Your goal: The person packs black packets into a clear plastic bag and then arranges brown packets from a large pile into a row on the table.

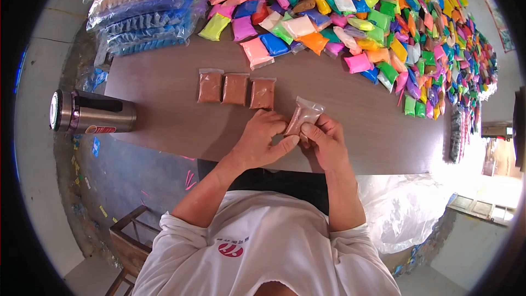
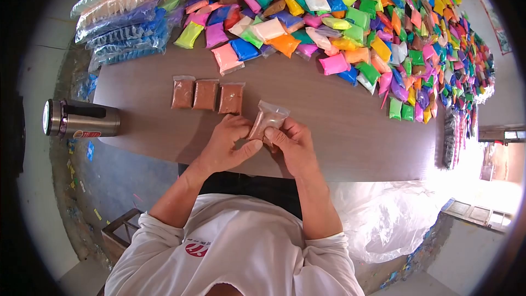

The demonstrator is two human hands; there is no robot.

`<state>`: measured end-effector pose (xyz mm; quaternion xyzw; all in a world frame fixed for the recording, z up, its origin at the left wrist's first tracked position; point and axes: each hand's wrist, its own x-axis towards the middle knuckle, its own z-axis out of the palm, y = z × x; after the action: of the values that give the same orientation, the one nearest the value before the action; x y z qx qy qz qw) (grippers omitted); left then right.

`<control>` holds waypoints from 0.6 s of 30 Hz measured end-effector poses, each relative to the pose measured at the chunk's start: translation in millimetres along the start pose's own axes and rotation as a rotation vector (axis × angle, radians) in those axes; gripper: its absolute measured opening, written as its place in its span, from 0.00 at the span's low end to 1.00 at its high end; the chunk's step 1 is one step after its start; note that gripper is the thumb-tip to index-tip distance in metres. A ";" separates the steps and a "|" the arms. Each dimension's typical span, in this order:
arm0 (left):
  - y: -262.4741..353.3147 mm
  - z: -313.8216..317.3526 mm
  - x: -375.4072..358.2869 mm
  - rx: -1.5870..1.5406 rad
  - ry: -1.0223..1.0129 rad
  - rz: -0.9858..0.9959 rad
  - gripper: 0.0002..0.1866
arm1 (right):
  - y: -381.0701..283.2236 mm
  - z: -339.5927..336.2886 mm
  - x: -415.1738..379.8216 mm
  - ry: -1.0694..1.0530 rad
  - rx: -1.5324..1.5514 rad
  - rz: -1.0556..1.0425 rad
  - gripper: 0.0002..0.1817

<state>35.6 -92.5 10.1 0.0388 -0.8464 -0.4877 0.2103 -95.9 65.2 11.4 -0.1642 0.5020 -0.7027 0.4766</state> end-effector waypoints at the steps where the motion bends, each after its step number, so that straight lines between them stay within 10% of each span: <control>1: -0.5 0.5 -0.2 -0.046 0.024 -0.013 0.15 | -0.9 1.2 0.7 0.003 -0.007 -0.005 0.13; 18: -1.1 5.7 0.0 0.128 -0.011 0.059 0.07 | -34.5 24.4 45.8 0.250 -0.814 -0.080 0.17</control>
<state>33.3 -88.4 6.7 0.0245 -0.8778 -0.4262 0.2172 -118.6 15.0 40.6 -0.2720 0.7857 -0.4794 0.2809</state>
